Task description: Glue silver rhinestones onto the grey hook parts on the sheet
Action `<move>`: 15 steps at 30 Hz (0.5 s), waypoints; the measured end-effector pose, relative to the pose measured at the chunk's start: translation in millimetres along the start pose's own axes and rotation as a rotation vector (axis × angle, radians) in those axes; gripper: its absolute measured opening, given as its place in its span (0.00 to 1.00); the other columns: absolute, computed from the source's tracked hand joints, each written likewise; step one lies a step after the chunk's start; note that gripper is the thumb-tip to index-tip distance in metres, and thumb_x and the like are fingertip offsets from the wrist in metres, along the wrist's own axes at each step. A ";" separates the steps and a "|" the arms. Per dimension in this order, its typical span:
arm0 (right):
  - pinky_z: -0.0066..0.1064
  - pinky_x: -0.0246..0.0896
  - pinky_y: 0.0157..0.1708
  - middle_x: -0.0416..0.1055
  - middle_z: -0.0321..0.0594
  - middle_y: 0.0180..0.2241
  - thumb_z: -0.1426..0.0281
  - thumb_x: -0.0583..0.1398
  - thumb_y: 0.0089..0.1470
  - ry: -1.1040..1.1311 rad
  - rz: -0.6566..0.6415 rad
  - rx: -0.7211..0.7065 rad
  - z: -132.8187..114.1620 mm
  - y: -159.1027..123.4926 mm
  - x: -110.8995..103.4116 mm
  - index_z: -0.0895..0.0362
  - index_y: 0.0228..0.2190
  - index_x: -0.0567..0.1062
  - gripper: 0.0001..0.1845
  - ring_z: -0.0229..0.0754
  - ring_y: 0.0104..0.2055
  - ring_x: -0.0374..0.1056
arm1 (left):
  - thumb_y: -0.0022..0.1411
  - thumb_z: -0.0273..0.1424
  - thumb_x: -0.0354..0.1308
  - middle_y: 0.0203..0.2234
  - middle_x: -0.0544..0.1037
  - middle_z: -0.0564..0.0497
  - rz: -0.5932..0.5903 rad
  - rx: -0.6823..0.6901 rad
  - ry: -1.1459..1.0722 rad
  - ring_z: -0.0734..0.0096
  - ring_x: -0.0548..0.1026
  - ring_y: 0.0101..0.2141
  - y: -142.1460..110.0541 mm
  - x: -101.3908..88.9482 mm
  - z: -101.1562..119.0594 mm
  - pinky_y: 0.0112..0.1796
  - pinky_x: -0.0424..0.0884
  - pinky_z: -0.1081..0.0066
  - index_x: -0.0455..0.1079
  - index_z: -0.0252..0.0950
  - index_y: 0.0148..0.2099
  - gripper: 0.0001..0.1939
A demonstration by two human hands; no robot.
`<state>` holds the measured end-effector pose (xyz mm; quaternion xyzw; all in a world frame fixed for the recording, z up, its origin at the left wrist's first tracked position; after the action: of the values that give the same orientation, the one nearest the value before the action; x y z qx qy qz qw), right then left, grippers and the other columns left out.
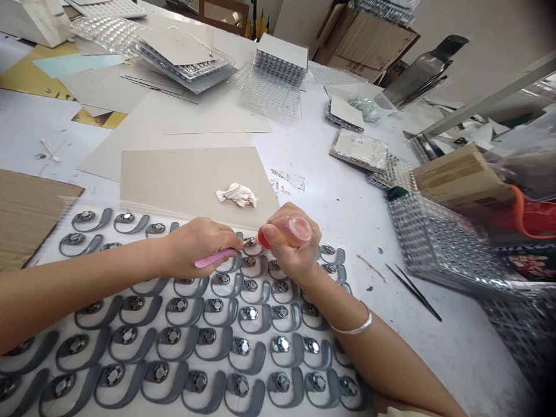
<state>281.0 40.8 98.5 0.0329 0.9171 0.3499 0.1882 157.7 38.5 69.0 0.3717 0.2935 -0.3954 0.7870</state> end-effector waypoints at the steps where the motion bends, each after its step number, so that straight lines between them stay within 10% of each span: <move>1: 0.31 0.59 0.25 0.65 0.34 0.21 0.71 0.61 0.53 0.001 0.002 0.000 0.0 0.0 0.0 0.56 0.22 0.68 0.10 0.35 0.25 0.61 | 0.63 0.25 0.51 0.37 0.81 0.47 -0.001 0.000 -0.001 0.68 0.80 0.35 -0.1 0.1 0.2 0.36 0.76 0.73 0.71 0.32 0.43 0.09; 15: 0.32 0.59 0.25 0.65 0.34 0.21 0.70 0.62 0.53 0.002 0.002 0.015 2.1 0.8 -1.8 0.55 0.22 0.68 0.10 0.36 0.24 0.61 | 0.63 0.26 0.50 0.38 0.80 0.46 -0.055 -0.042 -0.013 0.69 0.79 0.36 0.8 1.7 -1.7 0.38 0.75 0.73 0.71 0.34 0.44 0.10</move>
<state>283.4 42.4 98.2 0.0351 0.9198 0.3432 0.1868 158.9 39.6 67.1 0.3443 0.3067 -0.4133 0.7853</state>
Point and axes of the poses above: each hand's wrist, its own y-axis towards the middle knuckle, its own x-axis out of the palm, z = x × y, the point moved 9 cm from there along y, towards the middle knuckle
